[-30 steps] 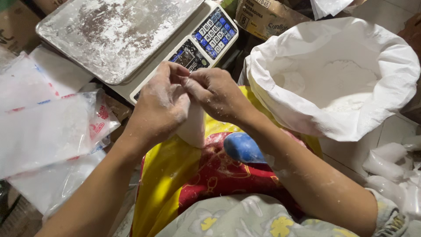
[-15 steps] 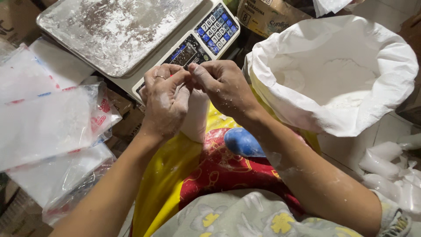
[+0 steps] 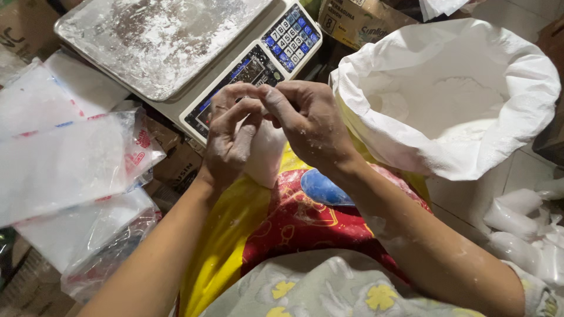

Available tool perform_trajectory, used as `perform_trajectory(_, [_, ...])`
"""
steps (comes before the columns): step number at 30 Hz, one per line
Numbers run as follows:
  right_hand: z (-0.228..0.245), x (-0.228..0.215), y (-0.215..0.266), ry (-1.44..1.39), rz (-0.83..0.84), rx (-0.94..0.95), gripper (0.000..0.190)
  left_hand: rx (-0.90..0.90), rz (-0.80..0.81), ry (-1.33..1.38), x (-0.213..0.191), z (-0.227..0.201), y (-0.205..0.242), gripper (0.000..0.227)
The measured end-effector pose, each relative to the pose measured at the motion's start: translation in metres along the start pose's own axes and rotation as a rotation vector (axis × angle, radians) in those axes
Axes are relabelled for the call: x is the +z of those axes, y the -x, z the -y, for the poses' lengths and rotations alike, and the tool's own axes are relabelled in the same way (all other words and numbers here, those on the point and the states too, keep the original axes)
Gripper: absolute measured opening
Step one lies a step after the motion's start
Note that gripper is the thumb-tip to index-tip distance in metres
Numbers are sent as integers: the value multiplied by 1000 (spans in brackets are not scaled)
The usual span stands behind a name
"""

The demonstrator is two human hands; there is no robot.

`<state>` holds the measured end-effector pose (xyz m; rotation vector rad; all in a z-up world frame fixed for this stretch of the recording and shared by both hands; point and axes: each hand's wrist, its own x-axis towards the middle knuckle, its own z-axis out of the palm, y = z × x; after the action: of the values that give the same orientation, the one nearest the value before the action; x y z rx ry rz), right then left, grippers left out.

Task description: The person scoops white powder from a large sack into small plastic bags, weighs each bag on a digital scale, and ties the bags shut. The process is repeated multiple times, with finished bags placed on the floor.

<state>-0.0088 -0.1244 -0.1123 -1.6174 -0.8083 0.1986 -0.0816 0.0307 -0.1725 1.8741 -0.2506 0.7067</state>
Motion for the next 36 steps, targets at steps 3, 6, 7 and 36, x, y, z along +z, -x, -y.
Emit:
perform_trajectory(3, [8,-5,2,90,-2,-15,37,33,27,53,3,2,-5,13])
perform_trajectory(6, [15,-17,-5,200,56,-113,35,40,101,213,7,0,-20,13])
perform_trajectory(7, [17,-23,-7,166,63,-108,36,57,110,221,9,-2,-23,13])
perform_trajectory(36, [-1,-193,148,-591,-390,431,87,-597,595,525,287,-71,-179,26])
